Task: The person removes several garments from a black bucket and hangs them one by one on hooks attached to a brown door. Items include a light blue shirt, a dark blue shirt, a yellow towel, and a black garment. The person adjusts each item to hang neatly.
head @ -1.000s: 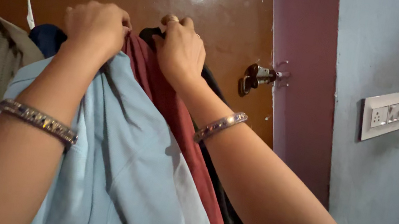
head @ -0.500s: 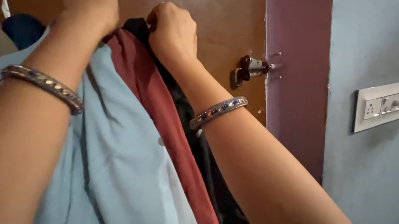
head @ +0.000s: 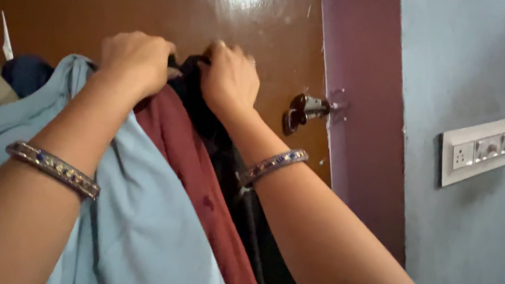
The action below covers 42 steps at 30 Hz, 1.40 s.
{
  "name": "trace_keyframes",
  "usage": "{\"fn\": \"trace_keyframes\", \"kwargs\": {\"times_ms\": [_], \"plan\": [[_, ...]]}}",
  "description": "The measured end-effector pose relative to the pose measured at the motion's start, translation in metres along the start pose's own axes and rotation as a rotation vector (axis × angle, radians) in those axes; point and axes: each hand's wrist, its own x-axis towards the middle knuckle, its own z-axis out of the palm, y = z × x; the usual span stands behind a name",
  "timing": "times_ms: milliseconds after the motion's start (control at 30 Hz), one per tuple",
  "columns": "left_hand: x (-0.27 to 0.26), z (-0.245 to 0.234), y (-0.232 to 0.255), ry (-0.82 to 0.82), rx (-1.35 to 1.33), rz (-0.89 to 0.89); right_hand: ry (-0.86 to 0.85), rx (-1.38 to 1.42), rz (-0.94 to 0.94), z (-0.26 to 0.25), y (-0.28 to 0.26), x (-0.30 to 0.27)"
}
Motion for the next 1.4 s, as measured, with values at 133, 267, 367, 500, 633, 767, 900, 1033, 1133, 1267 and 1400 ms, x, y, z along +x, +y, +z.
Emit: {"fn": "trace_keyframes", "kwargs": {"times_ms": [133,267,367,500,633,767,900,1033,1133,1267,1400], "plan": [[0.005,-0.004,0.000,-0.010,-0.055,-0.093,-0.289,0.098,0.168,0.007,0.016,0.006],[0.014,-0.002,0.006,0.040,-0.094,-0.139,-0.456,0.060,0.345,0.023,0.037,0.015],[0.022,0.009,0.011,0.138,0.007,-0.137,-0.514,0.148,0.344,0.053,0.068,0.025],[0.042,0.011,0.016,0.041,0.077,-0.164,-0.588,0.283,0.286,0.086,0.104,0.030],[0.046,0.006,0.022,-0.126,0.135,-0.138,-0.514,0.192,0.212,0.073,0.103,0.021],[0.047,0.014,0.028,-0.172,0.109,-0.056,-0.110,0.305,0.182,0.052,0.076,0.017],[0.046,0.029,0.037,0.105,-0.654,0.115,0.082,0.460,0.210,0.042,0.051,0.050],[0.026,0.001,0.045,0.009,-1.305,0.029,0.147,0.757,0.110,0.014,0.046,0.084],[0.010,-0.031,0.051,-0.007,-1.451,0.044,0.053,0.820,-0.078,-0.014,0.038,0.105],[0.006,-0.079,0.012,0.306,-1.268,0.267,-0.035,0.826,-0.189,-0.033,-0.004,0.122],[-0.023,-0.145,-0.055,0.199,-1.234,0.215,-0.475,1.199,-0.052,-0.056,-0.051,0.114]]}}
